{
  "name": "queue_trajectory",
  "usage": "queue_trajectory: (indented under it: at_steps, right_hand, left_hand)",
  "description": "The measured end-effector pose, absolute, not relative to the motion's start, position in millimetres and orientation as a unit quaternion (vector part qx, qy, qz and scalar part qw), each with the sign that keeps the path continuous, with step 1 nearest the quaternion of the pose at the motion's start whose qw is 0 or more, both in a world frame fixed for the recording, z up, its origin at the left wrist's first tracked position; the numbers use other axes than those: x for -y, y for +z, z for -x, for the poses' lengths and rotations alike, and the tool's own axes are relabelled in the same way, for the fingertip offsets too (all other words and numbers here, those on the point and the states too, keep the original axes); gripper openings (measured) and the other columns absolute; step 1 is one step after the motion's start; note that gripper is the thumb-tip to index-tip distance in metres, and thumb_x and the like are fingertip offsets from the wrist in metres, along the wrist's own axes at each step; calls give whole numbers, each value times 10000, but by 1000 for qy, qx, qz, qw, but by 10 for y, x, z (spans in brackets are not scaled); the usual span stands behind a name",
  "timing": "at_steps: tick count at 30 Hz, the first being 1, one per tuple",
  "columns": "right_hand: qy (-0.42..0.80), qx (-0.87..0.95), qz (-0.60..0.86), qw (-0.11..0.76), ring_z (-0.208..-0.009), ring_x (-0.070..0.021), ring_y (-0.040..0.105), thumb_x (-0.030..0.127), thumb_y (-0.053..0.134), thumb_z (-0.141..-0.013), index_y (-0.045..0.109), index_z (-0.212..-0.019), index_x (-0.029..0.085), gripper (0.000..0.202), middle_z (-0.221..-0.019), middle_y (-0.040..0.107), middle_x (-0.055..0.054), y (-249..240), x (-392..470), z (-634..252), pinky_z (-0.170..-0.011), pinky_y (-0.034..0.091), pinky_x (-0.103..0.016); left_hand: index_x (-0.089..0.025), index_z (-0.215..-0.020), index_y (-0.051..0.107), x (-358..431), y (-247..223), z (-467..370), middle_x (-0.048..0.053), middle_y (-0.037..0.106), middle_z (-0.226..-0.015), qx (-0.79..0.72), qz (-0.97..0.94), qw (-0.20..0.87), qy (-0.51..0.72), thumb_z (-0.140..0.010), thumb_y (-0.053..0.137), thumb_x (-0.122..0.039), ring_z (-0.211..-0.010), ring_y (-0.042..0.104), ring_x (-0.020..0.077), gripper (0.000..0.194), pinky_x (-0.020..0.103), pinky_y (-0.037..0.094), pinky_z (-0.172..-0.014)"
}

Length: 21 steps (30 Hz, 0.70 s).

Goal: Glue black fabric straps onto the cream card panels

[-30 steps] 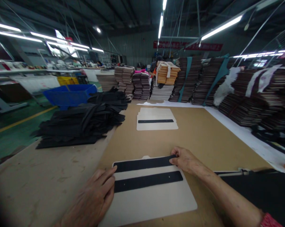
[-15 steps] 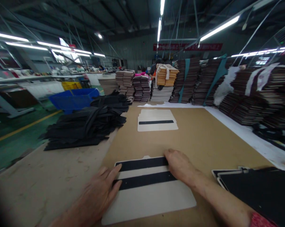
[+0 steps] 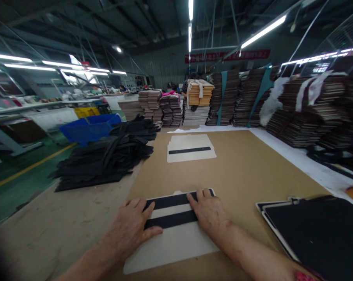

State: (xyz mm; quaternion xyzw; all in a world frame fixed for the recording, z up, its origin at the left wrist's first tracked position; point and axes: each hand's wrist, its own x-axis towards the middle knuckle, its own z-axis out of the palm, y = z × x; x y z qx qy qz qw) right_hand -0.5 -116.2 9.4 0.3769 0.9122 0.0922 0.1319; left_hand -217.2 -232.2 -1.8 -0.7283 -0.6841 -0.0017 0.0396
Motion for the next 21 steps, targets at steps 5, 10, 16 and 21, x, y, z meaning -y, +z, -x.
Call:
queue_trajectory:
  at_steps: [5,10,16,21]
  right_hand:
    - [67,-901,-414,115,-1070,-318,586,-23,326,-838,502,-1416,177,637,-1241,584,-196,100,1082,-273,-755,549,-416]
    - [57,-897,-433,61,-1037,-301,574,14,354,-853,616,-1275,158,517,-1159,631,-167,125,957,-624,-863,506,-435]
    - [-129,-893,-424,-76,-1265,-223,508,71,395,-858,578,-1322,175,510,-1351,594,-107,11,949,-788,-1120,343,-380]
    - [-289,-769,-539,-185,-1309,-289,454,233,551,-842,437,-1399,62,594,-1386,523,-209,-49,987,-509,-1137,298,-447]
  left_hand:
    - [-155,-1224,641,2444,-120,2366,137,661,-1164,683,727,38,-55,-909,527,-602,-1066,580,333,559,516,439,-906]
    - [-221,-1255,622,2632,-355,2573,80,647,-1271,658,738,51,-140,-949,503,-511,-1130,595,276,438,460,470,-956]
    - [-231,-1261,629,2717,-535,2643,72,660,-1285,645,732,102,-195,-931,532,-491,-1144,624,264,431,437,523,-973]
    - [-256,-1278,610,2705,-634,2769,41,663,-1286,617,744,136,-218,-937,518,-447,-1140,639,244,402,389,567,-947]
